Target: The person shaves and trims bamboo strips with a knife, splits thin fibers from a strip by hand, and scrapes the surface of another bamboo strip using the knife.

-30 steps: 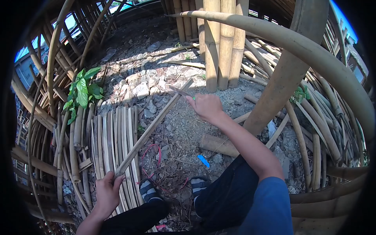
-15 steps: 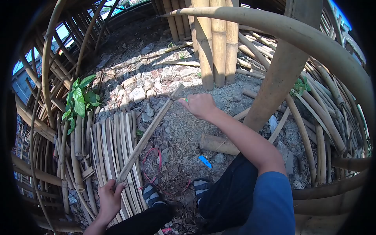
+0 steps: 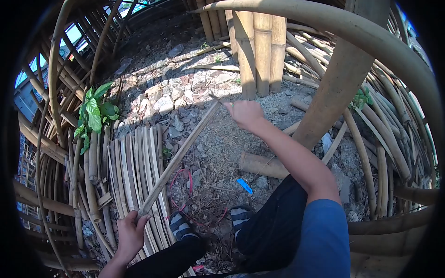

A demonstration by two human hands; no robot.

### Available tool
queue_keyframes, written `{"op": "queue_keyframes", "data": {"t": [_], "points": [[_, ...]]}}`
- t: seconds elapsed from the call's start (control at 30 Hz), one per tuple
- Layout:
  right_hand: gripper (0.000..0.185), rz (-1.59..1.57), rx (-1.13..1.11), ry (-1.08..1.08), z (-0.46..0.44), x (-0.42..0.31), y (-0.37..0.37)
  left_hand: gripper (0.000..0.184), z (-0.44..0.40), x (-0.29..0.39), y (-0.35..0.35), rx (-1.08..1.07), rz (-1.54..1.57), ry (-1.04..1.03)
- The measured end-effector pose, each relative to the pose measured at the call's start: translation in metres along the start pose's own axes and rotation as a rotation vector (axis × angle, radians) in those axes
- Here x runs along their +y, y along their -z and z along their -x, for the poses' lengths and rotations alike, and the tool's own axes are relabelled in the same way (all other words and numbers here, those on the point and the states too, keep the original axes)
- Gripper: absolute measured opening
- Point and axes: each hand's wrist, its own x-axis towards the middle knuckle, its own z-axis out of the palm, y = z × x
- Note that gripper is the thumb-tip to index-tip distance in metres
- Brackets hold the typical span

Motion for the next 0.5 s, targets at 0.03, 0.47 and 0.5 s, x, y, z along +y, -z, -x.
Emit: {"op": "queue_keyframes", "data": {"t": [0.03,0.47,0.5], "points": [[0.067,-0.025,-0.073,-0.195,-0.022,0.042,-0.005,0.037,0.004,0.001,0.005,0.023,-0.026,-0.015],[0.07,-0.339,0.103,-0.064,0.04,-0.041,0.045,0.04,-0.013,0.014,0.01,0.051,0.002,0.044],[0.071,-0.291,0.088,0.038,0.044,-0.048,0.047,0.04,-0.012,0.016,0.01,0.038,0.013,0.038]]}}
